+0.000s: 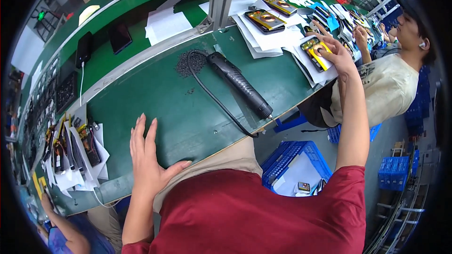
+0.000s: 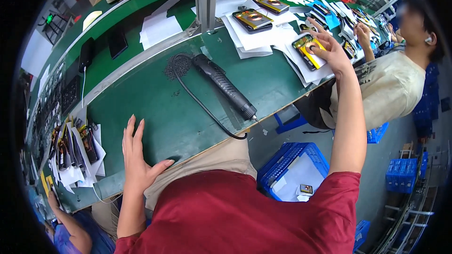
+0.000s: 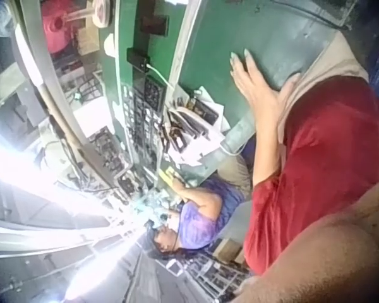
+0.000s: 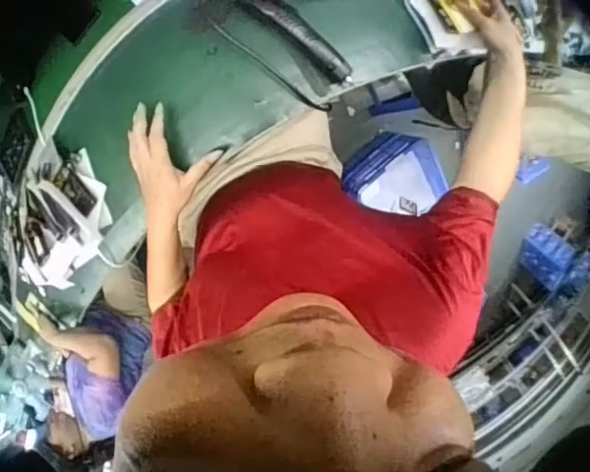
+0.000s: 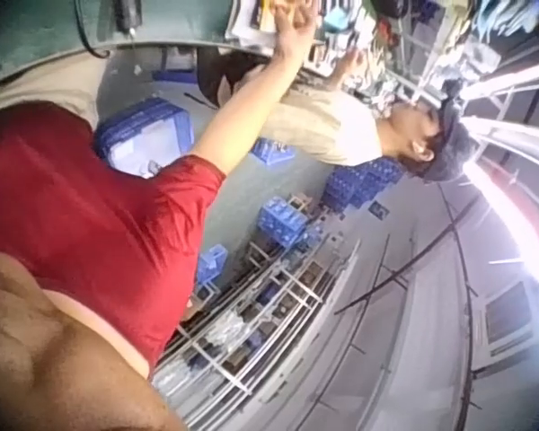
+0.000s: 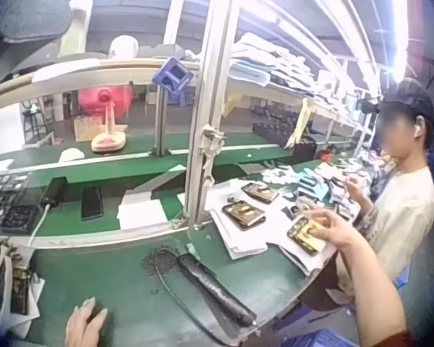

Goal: Assembling electronic devices on a production line using an electric screwdriver.

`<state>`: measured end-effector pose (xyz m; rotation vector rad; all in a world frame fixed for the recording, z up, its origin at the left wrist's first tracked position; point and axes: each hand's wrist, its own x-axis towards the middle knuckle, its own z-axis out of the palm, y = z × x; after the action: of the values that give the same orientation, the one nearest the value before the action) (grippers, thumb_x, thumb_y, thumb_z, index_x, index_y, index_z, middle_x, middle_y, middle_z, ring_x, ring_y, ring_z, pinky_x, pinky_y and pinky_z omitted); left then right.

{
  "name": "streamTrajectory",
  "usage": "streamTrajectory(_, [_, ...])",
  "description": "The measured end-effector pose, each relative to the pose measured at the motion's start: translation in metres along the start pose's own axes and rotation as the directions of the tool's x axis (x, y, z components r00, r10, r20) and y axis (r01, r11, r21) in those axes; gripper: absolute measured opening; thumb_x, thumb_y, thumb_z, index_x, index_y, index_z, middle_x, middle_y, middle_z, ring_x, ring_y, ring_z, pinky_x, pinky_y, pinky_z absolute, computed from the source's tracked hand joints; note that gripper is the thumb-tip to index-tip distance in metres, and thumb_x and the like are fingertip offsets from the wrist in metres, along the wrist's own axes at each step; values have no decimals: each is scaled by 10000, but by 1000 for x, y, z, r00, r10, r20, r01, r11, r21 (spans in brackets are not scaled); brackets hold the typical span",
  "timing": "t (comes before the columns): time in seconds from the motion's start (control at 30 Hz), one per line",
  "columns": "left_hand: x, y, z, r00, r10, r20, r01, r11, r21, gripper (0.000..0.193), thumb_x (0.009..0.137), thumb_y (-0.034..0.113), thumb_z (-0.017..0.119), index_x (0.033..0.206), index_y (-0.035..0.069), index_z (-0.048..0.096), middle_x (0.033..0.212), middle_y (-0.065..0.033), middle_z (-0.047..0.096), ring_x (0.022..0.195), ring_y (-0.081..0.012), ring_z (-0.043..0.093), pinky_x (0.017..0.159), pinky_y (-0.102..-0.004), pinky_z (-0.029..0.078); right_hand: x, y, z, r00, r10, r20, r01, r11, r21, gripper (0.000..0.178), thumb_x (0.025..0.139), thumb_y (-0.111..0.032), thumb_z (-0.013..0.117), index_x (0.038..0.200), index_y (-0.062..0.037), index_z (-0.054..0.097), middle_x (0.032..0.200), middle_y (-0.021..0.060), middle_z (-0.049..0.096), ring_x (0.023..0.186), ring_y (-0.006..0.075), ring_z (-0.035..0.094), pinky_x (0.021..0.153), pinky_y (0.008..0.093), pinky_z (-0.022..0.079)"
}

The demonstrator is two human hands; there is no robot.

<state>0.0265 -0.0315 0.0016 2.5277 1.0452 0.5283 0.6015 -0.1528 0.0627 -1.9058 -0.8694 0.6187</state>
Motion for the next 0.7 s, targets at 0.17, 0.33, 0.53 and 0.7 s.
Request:
streamTrajectory(0.17, [-4,-5,-3,998,8,-56,-10,999,-34,1064,712,622,834,1494,18,438,1552,-278,377,1432,-480,374,1188,-582,297,49,49,7,888,-436,144,459,855,-244,494,974,-39,680,1442,-13,523,1417,131,611,1307,222,581,1060,336,486])
streamTrajectory(0.33, [-7,-15,9,977,84,-196,-104,990,-98,981,801,635,760,1436,-51,464,1505,-302,402,1424,-483,368,1204,-575,288,14,18,-1,825,-550,132,549,725,-416,477,1021,18,510,1492,69,455,1533,178,516,1340,248,570,1076,307,503])
streamTrajectory(0.53, [-33,-19,4,897,83,-433,-155,979,-133,764,796,505,831,1330,17,583,1423,-225,518,1389,-419,467,1161,-545,375,-126,-152,266,809,-299,505,371,927,-45,258,1012,-180,662,1193,0,702,1052,75,717,909,123,679,786,255,541])
streamTrajectory(0.7, [-87,-48,-87,624,86,-777,27,991,131,557,726,165,907,1201,13,658,1218,-179,652,1134,-341,638,965,-417,515,-161,-234,439,492,-344,799,263,934,240,317,992,-297,696,1106,-2,715,907,46,725,753,98,651,649,242,506])
